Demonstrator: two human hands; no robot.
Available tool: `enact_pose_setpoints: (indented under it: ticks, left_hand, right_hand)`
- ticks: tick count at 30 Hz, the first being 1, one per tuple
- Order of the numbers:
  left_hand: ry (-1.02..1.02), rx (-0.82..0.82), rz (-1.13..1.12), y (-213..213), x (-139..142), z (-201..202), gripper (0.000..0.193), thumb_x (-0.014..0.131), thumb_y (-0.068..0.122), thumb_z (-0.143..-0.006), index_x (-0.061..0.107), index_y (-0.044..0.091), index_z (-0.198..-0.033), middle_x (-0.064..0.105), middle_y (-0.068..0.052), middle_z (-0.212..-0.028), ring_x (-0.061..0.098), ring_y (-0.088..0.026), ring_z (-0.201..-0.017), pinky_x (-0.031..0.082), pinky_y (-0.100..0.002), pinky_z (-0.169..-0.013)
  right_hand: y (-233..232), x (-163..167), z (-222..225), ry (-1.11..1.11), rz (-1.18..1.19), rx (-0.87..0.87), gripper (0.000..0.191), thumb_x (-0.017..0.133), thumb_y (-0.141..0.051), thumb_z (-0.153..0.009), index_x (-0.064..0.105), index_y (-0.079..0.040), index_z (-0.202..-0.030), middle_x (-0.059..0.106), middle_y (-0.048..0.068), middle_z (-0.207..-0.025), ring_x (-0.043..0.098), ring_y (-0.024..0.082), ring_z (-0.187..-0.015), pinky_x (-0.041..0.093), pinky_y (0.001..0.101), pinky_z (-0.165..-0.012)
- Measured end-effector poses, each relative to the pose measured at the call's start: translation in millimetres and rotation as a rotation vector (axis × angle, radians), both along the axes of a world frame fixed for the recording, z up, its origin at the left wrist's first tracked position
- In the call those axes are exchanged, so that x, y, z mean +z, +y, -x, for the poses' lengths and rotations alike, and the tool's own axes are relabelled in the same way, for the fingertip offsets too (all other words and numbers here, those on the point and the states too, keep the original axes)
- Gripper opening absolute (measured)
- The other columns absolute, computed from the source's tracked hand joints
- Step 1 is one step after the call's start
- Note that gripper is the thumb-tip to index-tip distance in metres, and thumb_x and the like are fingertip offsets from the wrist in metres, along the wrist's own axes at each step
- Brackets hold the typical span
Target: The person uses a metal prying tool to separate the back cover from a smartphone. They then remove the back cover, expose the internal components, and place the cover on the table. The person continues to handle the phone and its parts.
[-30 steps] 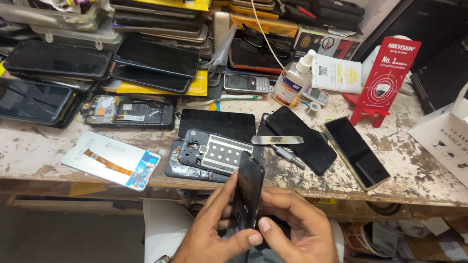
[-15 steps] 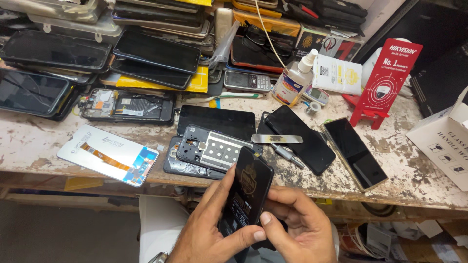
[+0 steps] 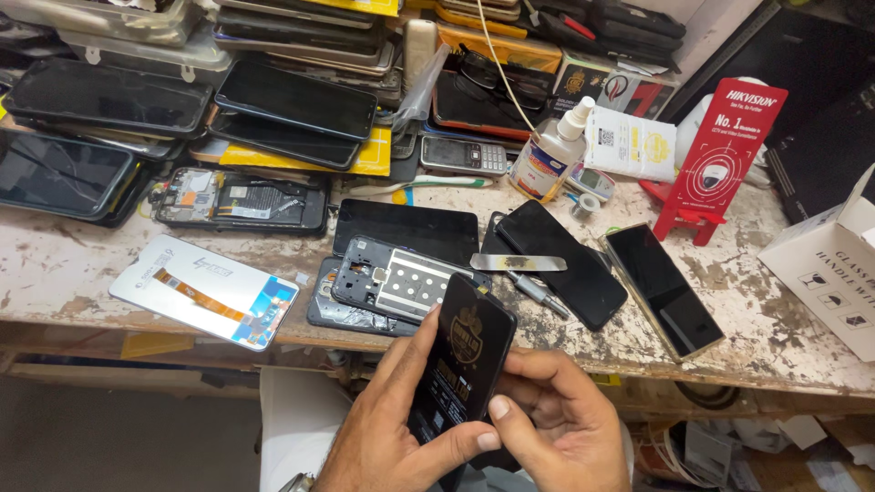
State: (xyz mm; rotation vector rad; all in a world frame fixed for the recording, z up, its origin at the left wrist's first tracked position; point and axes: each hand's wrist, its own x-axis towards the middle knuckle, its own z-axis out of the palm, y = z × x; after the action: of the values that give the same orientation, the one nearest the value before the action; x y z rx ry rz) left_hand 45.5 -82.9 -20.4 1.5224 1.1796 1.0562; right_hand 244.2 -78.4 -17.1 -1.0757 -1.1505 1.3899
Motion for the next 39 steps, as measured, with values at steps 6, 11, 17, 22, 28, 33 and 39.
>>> enact_pose_setpoints:
  ticks: [6,11,17,22,28,33,39]
  left_hand:
    - [0.021,0.0,-0.036,-0.4,-2.2,0.7,0.114,0.081,0.057,-0.079,0.025,0.001,-0.161,0.051,-0.023,-0.15,0.046,-0.036,-0.14,0.041,-0.047,-0.114]
    - [0.039,0.01,-0.049,-0.9,-3.4,1.2,0.114,0.081,0.057,-0.079,0.025,0.001,-0.161,0.052,-0.023,-0.148,0.048,-0.036,-0.139,0.042,-0.047,-0.113]
    - [0.085,0.034,-0.142,1.7,1.7,0.3,0.115,0.083,0.057,-0.078,0.027,-0.002,-0.159,0.057,-0.024,-0.141,0.055,-0.037,-0.132,0.048,-0.046,-0.107]
    - [0.203,0.089,-0.195,2.9,10.3,-5.0,0.118,0.082,0.063,-0.075,0.03,-0.003,-0.157,0.061,-0.023,-0.132,0.068,-0.038,-0.118,0.057,-0.045,-0.092]
    - [0.304,0.101,-0.212,6.7,20.7,-10.2,0.117,0.08,0.066,-0.075,0.032,-0.006,-0.154,0.06,-0.023,-0.127,0.069,-0.04,-0.109,0.059,-0.048,-0.084]
    - [0.338,0.115,-0.206,13.7,31.7,-14.0,0.116,0.081,0.065,-0.074,0.033,-0.006,-0.152,0.061,-0.022,-0.124,0.069,-0.039,-0.106,0.058,-0.048,-0.082]
    - [0.413,0.116,-0.197,31.2,50.2,-17.4,0.114,0.08,0.062,-0.072,0.034,-0.004,-0.152,0.06,-0.021,-0.118,0.069,-0.037,-0.098,0.057,-0.048,-0.075]
  right_hand:
    - [0.4,0.0,0.5,0.02,-0.036,0.028,0.035,0.062,0.014,-0.086,0.061,0.009,-0.12,0.07,0.023,-0.126,0.071,0.029,-0.118,0.058,0.0425,-0.1]
    - [0.8,-4.4,-1.3,0.017,-0.033,0.027,0.035,0.062,0.014,-0.086,0.061,0.009,-0.12,0.071,0.024,-0.125,0.071,0.029,-0.117,0.058,0.0429,-0.099]
    - [3.0,-17.7,-8.2,0.105,-0.089,0.035,0.035,0.06,0.015,-0.087,0.059,0.009,-0.122,0.071,0.027,-0.124,0.072,0.032,-0.116,0.058,0.0458,-0.097]
    - [9.5,-31.8,-20.7,0.187,-0.159,0.025,0.034,0.057,0.016,-0.088,0.057,0.008,-0.121,0.07,0.031,-0.122,0.071,0.035,-0.116,0.057,0.0494,-0.1]
    - [17.9,-46.1,-26.4,0.319,-0.209,0.001,0.036,0.058,0.017,-0.087,0.057,0.006,-0.122,0.068,0.029,-0.123,0.067,0.034,-0.119,0.052,0.0528,-0.105]
    - [28.7,-46.9,-26.9,0.385,-0.249,0.066,0.034,0.056,0.015,-0.091,0.056,0.004,-0.123,0.065,0.026,-0.127,0.064,0.031,-0.123,0.05,0.0493,-0.108]
    - [51.0,-43.1,-23.7,0.453,-0.222,0.057,0.031,0.054,0.01,-0.094,0.055,0.001,-0.124,0.065,0.023,-0.126,0.064,0.028,-0.119,0.05,0.0477,-0.105]
